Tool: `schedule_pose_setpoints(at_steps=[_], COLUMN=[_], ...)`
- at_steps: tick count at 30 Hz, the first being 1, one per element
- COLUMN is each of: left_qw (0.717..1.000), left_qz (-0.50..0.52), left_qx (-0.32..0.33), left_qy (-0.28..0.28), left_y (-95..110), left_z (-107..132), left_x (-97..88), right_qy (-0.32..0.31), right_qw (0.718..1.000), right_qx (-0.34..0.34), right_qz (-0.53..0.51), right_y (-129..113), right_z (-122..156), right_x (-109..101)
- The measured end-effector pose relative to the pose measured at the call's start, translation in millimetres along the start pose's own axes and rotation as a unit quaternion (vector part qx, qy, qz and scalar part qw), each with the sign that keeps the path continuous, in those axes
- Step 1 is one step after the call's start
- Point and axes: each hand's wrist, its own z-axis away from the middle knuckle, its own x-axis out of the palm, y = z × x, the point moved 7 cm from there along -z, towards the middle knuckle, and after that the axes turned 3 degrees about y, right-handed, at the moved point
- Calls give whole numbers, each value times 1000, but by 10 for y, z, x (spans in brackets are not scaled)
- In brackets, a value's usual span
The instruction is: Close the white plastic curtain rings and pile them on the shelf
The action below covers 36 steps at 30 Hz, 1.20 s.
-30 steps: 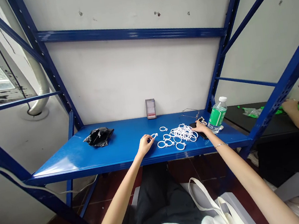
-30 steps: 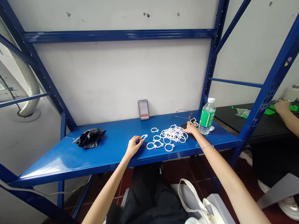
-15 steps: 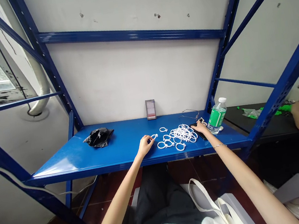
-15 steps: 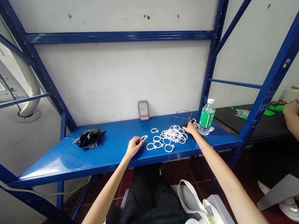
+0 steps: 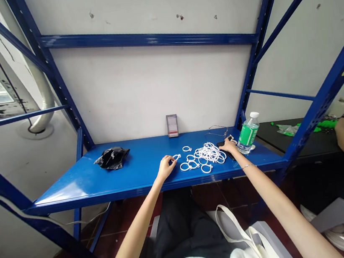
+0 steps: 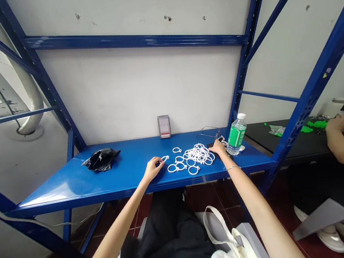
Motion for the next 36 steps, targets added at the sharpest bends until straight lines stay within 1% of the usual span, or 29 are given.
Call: schedule_pose_setpoints(at_steps=[3, 8, 13, 19, 24, 30, 36], left_qw=[1000, 1000, 1000, 1000, 1000, 1000, 999], left_qz=[2, 10, 7, 11, 5, 7, 30], left_qx=[1, 5, 6, 6, 6, 3, -17], left_qy=[3, 15, 14, 17, 19, 11, 13], left_y=[-1, 4, -3, -2, 1, -8, 15], left_z=[0, 1, 1, 7, 6, 4, 9], left_x=[-2, -13, -7, -18, -24, -14, -37], right_qy=[2, 24, 12, 28, 26, 41, 46], right_qw=[1000, 999, 998, 997, 997, 996, 995], right_qx=[-8, -32, -57, -62, -69, -73, -77], right_qz=[7, 29, 39, 42, 30, 35, 32], right_y=[4, -20, -33, -37, -16, -12, -14], right_z=[-13, -12, 1, 19, 19, 15, 40], right_x=[-7, -39, -55, -62, -75, -70, -68])
